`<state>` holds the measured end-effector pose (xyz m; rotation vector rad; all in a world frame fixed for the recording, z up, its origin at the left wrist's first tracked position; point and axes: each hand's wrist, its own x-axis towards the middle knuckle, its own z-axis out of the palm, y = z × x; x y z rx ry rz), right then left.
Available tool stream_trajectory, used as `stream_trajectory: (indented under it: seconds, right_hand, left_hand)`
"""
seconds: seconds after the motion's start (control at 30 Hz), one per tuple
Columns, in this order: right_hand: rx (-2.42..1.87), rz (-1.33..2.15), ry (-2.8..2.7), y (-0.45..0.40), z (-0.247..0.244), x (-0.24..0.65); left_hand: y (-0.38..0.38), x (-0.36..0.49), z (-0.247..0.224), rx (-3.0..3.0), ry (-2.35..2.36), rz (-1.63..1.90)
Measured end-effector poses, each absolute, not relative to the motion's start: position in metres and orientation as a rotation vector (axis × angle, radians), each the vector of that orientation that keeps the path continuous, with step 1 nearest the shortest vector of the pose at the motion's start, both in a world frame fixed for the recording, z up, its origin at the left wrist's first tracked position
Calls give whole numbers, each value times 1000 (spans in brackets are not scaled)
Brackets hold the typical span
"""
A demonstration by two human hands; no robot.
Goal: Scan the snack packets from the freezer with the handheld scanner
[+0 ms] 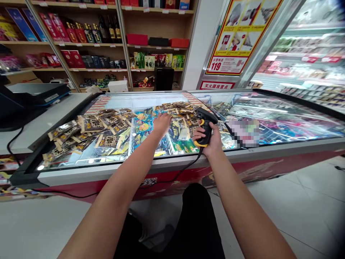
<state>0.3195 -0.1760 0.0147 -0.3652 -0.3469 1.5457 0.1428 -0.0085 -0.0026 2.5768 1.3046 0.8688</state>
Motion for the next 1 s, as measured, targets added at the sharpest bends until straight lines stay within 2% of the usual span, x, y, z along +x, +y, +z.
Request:
stream_trajectory:
  seconds: [0.2, 0.43, 0.8, 1.0]
  right_hand:
    - [-336, 1539, -360, -175, 15, 317]
    - [-480, 1493, -480, -176, 21, 305]
    - [-510, 1616, -477, -122, 28, 276]
    - [-460, 1658, -438, -131, 20, 273]
  left_hand:
    - [-3, 114, 11, 1993, 1141, 1206]
    - [5, 76, 2, 1531, 1076, 1053]
    - [5, 65, -3, 1836, 1172, 1012]
    - [4, 69, -5, 1796, 1201, 1038]
